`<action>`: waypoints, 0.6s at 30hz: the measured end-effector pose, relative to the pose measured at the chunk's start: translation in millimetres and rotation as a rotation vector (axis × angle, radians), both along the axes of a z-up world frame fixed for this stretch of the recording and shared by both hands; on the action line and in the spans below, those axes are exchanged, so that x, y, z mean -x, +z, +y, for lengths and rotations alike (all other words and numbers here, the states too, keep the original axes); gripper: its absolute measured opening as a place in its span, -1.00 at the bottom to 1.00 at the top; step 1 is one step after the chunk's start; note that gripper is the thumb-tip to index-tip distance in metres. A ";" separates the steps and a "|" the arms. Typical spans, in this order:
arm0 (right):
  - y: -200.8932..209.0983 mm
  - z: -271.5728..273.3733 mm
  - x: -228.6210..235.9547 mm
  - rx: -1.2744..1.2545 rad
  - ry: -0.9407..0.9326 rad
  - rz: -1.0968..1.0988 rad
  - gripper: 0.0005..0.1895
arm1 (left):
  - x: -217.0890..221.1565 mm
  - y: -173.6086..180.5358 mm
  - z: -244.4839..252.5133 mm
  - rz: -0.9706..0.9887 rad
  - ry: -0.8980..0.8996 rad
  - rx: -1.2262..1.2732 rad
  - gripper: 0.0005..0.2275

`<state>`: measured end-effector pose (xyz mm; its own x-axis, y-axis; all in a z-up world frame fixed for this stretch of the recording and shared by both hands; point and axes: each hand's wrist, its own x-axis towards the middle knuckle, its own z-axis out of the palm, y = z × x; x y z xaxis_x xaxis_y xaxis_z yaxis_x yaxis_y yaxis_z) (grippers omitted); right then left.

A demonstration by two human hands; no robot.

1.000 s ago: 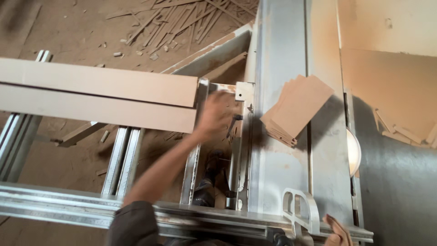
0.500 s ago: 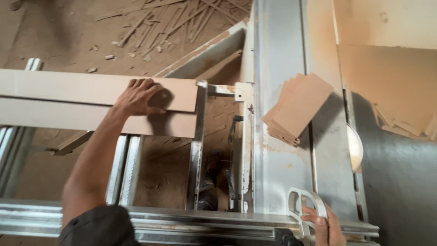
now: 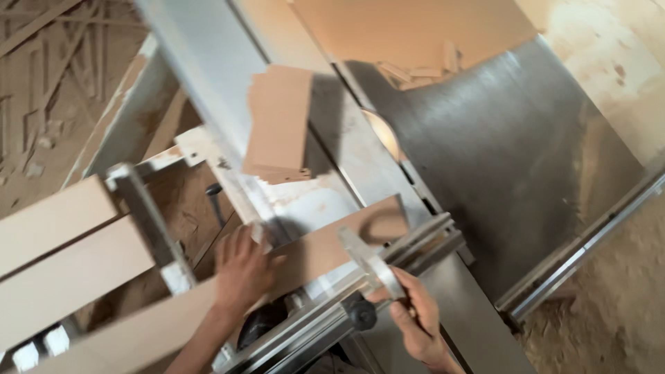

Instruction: The person repeatedly feeds rectangular wooden boards through a table saw, guiding each piece with both hands and stacking the cut pieces on the table. The person handles multiple boards one at a time, maintaining a steady workflow.

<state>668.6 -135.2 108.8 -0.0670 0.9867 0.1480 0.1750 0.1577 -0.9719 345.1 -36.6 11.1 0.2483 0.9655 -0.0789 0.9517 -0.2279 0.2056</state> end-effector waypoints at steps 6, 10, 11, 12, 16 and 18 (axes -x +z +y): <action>21.3 20.6 2.0 -0.033 0.154 0.075 -0.36 | 4.8 -59.6 -59.0 -0.360 0.097 -0.004 -0.62; 26.1 34.5 -5.6 0.080 0.252 0.064 -0.33 | 1.0 -84.8 -78.7 -0.408 0.092 -0.118 -0.64; 22.9 39.3 -5.4 0.052 0.270 0.056 -0.34 | 6.2 -87.8 -79.0 -0.417 0.107 -0.123 -0.65; 17.3 47.8 -6.6 0.016 0.288 0.047 -0.34 | 10.8 -91.0 -74.7 -0.426 0.121 -0.138 -0.65; -21.9 80.6 -16.5 0.286 0.253 0.095 -0.35 | 30.5 -105.6 -77.3 -0.318 0.154 0.026 -0.67; -39.0 102.6 -31.0 -0.208 0.123 -0.346 -0.54 | 35.4 -113.3 -79.3 -0.275 0.165 0.072 -0.67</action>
